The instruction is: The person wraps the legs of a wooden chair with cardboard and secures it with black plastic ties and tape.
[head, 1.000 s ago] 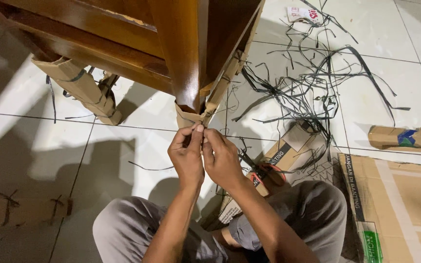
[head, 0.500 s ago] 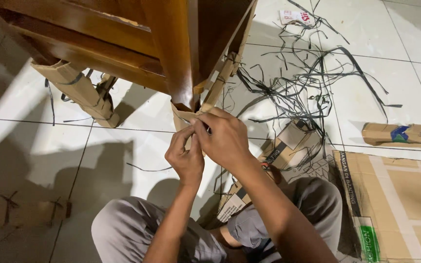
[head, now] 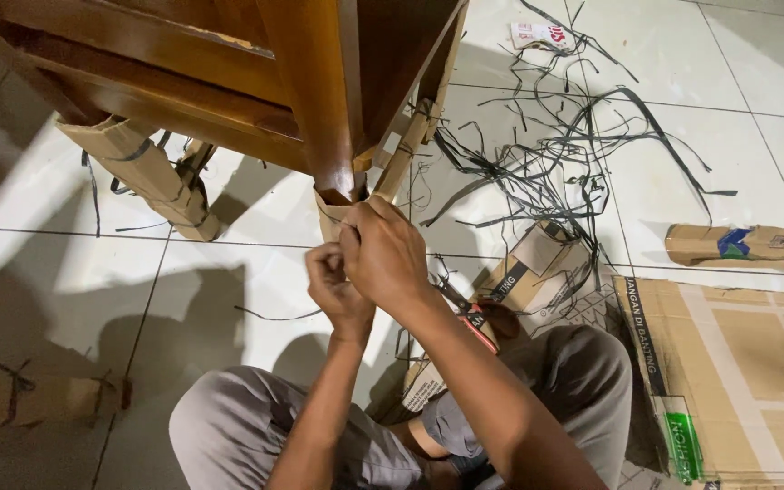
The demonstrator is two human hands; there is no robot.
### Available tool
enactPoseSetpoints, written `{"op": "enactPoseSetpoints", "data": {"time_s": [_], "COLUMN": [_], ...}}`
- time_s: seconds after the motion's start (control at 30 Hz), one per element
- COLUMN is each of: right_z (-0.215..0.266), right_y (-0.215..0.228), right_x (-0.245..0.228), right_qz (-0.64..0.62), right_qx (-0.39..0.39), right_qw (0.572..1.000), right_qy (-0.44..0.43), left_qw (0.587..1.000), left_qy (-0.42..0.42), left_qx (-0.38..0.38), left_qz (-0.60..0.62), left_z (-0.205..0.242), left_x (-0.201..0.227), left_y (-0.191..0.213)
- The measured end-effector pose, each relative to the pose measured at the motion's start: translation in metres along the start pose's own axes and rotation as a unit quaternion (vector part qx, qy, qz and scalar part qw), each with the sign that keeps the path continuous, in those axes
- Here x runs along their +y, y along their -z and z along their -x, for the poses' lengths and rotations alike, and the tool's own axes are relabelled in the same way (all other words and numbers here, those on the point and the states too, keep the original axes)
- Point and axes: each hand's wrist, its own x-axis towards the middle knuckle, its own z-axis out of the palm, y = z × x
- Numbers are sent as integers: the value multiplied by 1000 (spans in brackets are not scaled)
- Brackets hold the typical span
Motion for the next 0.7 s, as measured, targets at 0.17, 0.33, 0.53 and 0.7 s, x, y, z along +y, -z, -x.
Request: {"op": "enactPoseSetpoints", "data": {"time_s": [0.17,0.33,0.53,0.7], "right_z": [9,10,11,13], "right_y": [-5,3,-1,5], "right_x": [11,15,24,12], "right_qz": [-18,-32,-48,14], "right_qx": [74,81,104,112], "right_qw": [992,991,986,982], "right_qy": [99,106,118,149], "left_qw": [999,996,994,997], "left_qy": [26,24,35,23], "left_qx": [2,-39,-58,-38], "left_qz": [-34,-79,-87,-70], "left_z": [-24,-40,-44,-50], "left_x": [46,80,84,76], "left_y": [-5,-5,-9,-8]}}
